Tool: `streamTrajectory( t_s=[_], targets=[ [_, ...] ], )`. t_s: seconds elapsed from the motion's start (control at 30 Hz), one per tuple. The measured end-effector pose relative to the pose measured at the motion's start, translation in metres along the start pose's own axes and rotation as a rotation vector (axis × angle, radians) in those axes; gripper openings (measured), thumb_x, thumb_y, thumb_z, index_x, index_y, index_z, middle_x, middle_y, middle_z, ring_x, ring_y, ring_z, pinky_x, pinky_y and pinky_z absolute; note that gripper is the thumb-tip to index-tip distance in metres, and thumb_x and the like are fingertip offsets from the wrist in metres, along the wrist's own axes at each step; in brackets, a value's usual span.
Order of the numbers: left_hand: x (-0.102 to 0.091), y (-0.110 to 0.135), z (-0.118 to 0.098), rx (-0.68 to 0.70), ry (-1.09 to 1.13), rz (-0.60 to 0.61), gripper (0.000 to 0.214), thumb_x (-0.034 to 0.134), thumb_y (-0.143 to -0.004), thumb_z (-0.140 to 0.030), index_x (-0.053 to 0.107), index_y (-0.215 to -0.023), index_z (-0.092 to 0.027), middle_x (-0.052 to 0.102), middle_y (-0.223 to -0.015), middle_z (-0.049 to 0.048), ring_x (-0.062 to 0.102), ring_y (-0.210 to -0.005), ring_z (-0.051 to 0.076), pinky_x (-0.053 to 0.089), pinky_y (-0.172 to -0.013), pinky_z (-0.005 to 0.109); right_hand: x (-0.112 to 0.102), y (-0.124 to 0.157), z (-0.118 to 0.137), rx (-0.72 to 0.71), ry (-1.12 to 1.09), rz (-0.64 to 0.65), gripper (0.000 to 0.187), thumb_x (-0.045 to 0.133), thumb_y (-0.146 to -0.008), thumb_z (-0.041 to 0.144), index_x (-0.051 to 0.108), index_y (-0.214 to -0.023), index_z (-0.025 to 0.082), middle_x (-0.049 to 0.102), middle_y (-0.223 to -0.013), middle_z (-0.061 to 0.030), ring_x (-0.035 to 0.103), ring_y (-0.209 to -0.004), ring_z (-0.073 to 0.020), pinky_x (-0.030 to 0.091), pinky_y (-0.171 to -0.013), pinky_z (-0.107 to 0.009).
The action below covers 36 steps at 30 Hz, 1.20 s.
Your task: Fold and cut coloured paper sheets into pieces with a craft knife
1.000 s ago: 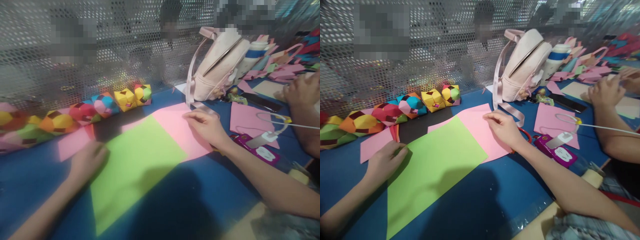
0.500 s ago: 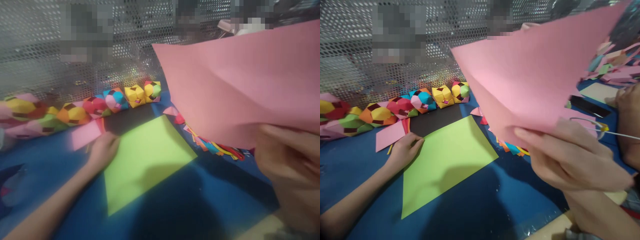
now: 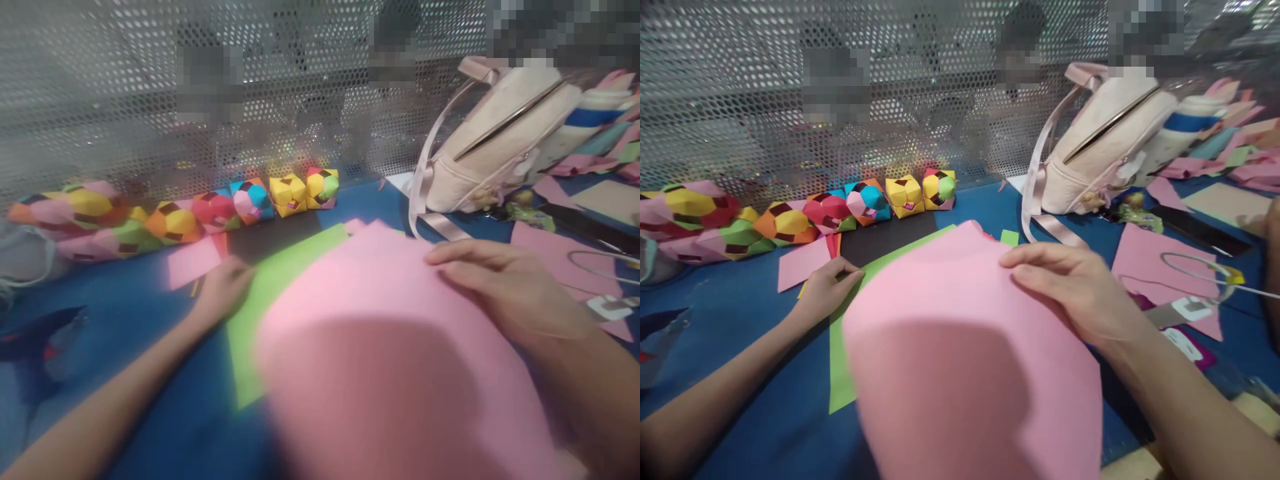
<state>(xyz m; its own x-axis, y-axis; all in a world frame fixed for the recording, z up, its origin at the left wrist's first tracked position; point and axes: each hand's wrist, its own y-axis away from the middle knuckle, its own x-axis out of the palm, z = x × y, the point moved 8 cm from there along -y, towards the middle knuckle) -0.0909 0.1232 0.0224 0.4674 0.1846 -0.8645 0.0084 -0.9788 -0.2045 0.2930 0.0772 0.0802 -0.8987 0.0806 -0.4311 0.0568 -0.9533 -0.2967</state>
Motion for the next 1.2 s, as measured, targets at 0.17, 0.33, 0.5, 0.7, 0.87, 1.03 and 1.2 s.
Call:
streamTrajectory(
  t_s=[0.17,0.33,0.5,0.7,0.87,1.03,1.2],
  targets=[
    [-0.005,-0.003,-0.001,-0.020,0.016,-0.021,0.021,0.049,-0.076,-0.040,0.054,-0.066,-0.022,0.063,-0.072,0.0047,0.060,-0.072,0.022,0.047,-0.067,0.033,0.046,-0.008,-0.011,0.028,0.222,0.286,0.015,0.061,-0.078,0.034,0.073,-0.082,0.025,0.074,-0.090,-0.0020,0.068,-0.077,-0.0211,0.055,-0.066,-0.032],
    [-0.009,-0.004,-0.001,-0.063,0.050,-0.020,0.022,0.052,-0.073,-0.043,0.053,-0.063,-0.023,0.061,-0.069,0.0036,0.057,-0.068,0.021,0.044,-0.065,0.034,0.066,-0.002,-0.022,-0.029,0.315,0.306,0.026,0.056,-0.080,0.025,0.070,-0.101,0.025,0.073,-0.099,-0.0025,0.068,-0.089,-0.0217,0.054,-0.079,-0.035],
    [-0.019,-0.004,0.000,-0.081,0.102,-0.041,0.025,0.057,-0.068,-0.045,0.049,-0.058,-0.024,0.058,-0.063,0.0012,0.054,-0.063,0.019,0.042,-0.060,0.032,0.086,0.006,-0.023,0.104,0.257,0.464,0.031,0.053,-0.086,0.034,0.066,-0.112,0.023,0.074,-0.085,-0.0030,0.068,-0.072,-0.0204,0.053,-0.062,-0.032],
    [-0.024,-0.002,-0.008,0.029,0.187,-0.036,0.030,0.058,-0.070,-0.049,0.050,-0.059,-0.022,0.055,-0.064,0.0001,0.052,-0.062,0.017,0.042,-0.060,0.030,0.065,-0.022,-0.013,-0.064,0.348,0.156,0.022,0.052,-0.085,0.032,0.068,-0.095,0.021,0.072,-0.093,-0.0080,0.065,-0.075,-0.0216,0.051,-0.071,-0.037],
    [-0.028,0.002,-0.015,0.101,0.224,-0.023,0.028,0.057,-0.071,-0.046,0.051,-0.058,-0.022,0.055,-0.065,0.0003,0.051,-0.064,0.016,0.043,-0.061,0.029,0.064,-0.060,-0.015,-0.032,0.175,0.005,0.027,0.056,-0.079,0.027,0.062,-0.105,0.020,0.070,-0.089,-0.0052,0.062,-0.064,-0.0158,0.050,-0.061,-0.030],
    [-0.030,0.003,-0.014,0.094,0.235,-0.037,0.030,0.059,-0.070,-0.047,0.050,-0.056,-0.022,0.054,-0.063,-0.0002,0.051,-0.064,0.017,0.043,-0.062,0.029,0.072,-0.071,-0.017,-0.052,0.148,-0.016,0.015,0.055,-0.081,0.033,0.058,-0.073,0.021,0.062,-0.063,0.0008,0.057,-0.057,-0.0146,0.046,-0.055,-0.027],
    [-0.027,-0.002,0.001,-0.045,0.208,-0.015,0.033,0.056,-0.070,-0.054,0.056,-0.061,-0.022,0.059,-0.063,0.0004,0.054,-0.062,0.018,0.044,-0.060,0.029,0.070,-0.056,-0.017,-0.085,0.167,-0.028,0.018,0.054,-0.083,0.035,0.055,-0.070,0.022,0.060,-0.063,0.0006,0.057,-0.058,-0.0154,0.045,-0.057,-0.028]
  ],
)
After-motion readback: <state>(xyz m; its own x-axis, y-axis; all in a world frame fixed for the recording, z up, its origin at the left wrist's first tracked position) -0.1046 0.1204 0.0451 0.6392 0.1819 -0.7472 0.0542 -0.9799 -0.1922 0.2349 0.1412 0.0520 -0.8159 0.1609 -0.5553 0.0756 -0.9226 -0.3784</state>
